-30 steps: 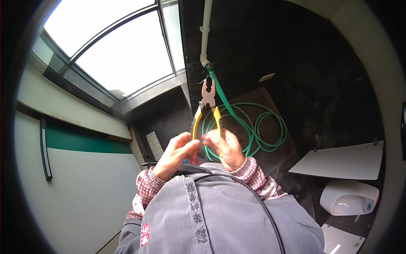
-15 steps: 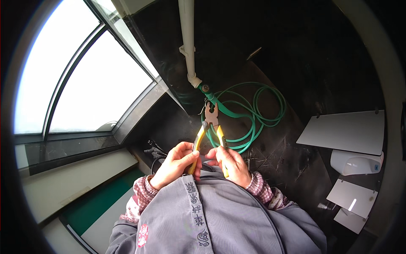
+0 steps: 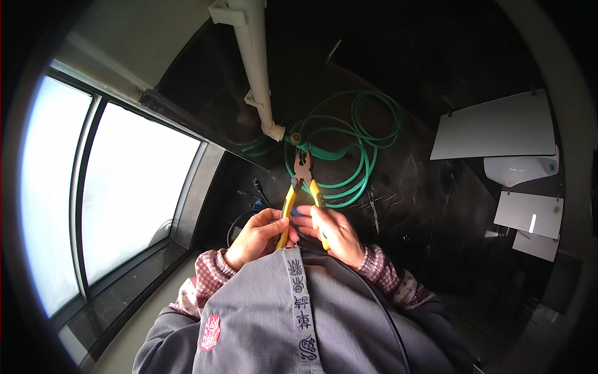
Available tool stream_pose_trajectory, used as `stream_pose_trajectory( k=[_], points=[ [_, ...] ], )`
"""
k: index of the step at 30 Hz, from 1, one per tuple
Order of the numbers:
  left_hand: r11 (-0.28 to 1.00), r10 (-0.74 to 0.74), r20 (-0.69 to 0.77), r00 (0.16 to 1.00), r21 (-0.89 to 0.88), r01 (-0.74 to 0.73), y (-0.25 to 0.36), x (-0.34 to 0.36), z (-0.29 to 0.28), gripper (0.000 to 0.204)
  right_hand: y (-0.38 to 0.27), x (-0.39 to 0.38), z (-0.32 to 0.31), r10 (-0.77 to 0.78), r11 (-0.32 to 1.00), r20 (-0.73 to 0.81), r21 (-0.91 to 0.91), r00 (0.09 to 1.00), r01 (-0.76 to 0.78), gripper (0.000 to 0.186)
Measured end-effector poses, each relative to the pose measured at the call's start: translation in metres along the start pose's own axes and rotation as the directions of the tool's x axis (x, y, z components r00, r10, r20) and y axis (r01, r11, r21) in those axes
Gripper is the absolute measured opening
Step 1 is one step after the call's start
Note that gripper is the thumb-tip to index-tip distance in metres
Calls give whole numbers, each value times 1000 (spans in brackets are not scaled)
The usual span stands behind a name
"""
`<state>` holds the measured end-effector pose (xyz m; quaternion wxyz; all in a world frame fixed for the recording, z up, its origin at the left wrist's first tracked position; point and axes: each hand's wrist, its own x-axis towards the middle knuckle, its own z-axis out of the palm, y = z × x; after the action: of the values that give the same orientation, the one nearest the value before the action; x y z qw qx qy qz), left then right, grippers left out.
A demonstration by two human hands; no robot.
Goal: Using pliers to repair or secure a connection on a green water hose.
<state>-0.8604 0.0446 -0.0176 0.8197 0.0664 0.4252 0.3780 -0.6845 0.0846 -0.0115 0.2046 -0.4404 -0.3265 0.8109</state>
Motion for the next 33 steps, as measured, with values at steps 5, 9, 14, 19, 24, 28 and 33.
stream_pose_trajectory(
  k=[5, 9, 14, 19, 24, 28, 33],
  points=[
    [993, -112, 67, 991, -12, 114, 15, -2, -14, 18, 10, 4, 24, -64, 986, -64, 150, 996, 73, 43],
    [988, -150, 108, 983, -10, 152, 18, 1, -27, 17, 12, 4, 37, -73, 978, -121, 187, 990, 95, 45],
    [988, -153, 143, 978, 38, 149, 22, 10, -36, 17, 22, 14, 44, -63, 979, -226, 173, 972, 103, 42],
    [986, -159, 160, 974, 74, 149, 23, 12, -43, 20, 31, 20, 52, -117, 983, -348, 96, 930, 159, 39],
    [983, -179, 194, 965, 67, 169, 21, 15, -49, 21, 31, 23, 60, -111, 970, -392, 158, 913, 186, 34],
    [983, -175, 214, 961, 85, 160, 22, 15, -51, 20, 33, 23, 60, -116, 966, -374, 171, 920, 192, 29],
    [983, -177, 230, 957, 98, 158, 22, 14, -52, 19, 22, 35, 62, -99, 821, -314, 510, 944, 256, 24]
  ],
)
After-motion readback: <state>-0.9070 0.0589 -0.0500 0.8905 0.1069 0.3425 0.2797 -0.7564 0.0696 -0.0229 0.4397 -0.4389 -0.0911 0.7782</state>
